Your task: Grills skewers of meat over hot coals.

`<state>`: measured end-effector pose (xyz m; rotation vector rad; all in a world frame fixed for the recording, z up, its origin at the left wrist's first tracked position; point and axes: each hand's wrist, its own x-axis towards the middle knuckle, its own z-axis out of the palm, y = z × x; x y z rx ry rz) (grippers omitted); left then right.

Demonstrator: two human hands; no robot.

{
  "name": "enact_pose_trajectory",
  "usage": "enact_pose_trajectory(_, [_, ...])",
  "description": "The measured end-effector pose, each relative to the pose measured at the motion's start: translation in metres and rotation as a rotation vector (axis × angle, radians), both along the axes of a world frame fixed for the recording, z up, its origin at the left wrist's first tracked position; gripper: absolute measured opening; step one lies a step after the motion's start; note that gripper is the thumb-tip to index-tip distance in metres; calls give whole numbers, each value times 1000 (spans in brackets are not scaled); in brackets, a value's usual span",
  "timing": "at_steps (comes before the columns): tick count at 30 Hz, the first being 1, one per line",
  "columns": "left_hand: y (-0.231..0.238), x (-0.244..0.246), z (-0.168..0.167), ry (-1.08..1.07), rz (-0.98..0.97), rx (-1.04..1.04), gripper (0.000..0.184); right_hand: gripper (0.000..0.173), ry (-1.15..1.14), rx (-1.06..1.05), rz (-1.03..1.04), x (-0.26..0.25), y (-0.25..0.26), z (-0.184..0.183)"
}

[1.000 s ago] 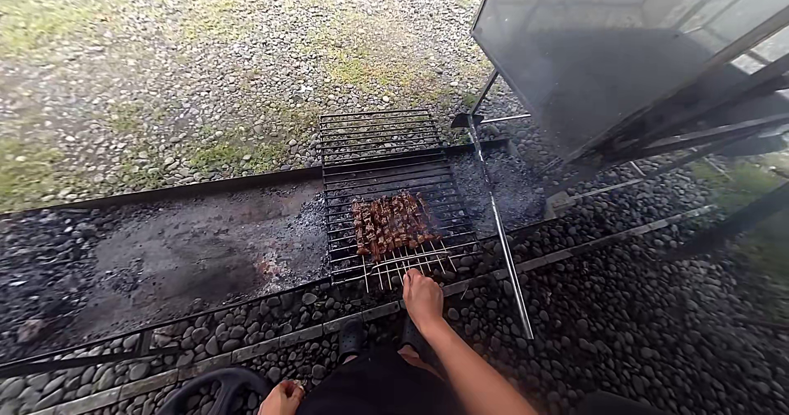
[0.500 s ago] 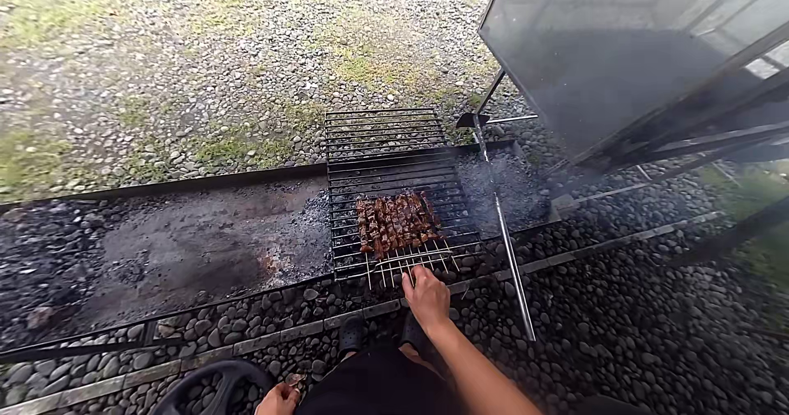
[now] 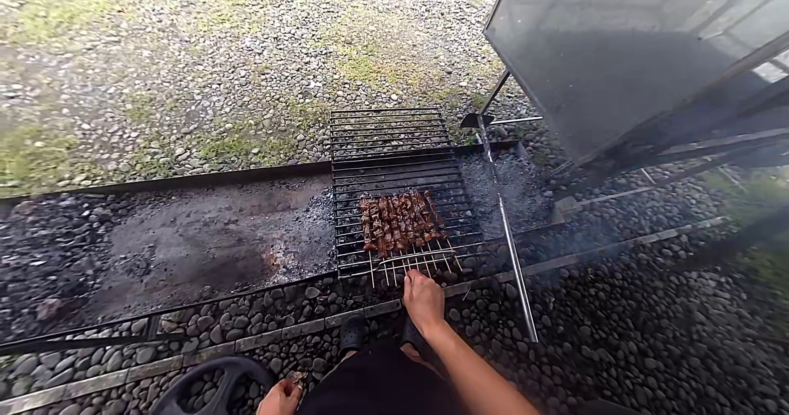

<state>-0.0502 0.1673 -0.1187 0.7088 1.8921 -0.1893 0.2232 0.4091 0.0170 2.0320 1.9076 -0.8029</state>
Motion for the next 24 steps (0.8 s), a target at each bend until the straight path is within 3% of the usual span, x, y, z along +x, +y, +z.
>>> enact_pose_trajectory(7, [-6,-1,-2,-7,-5,-22,41,36,52,-40,-69,-3,14,-4])
enact_pose_trajectory(12, [-3,-2,-2,-2,12,-6,41,40,28,138,23,-3,1,-3])
enact_pose_trajectory(16, [-7,0,-5,-4,-1,-17,42,42,-45,-30,81,-17,2,-1])
enact_pose_trajectory(24, [-8,-3,-3,1,11,-5,40,40,-74,-68,40,-22,4,5])
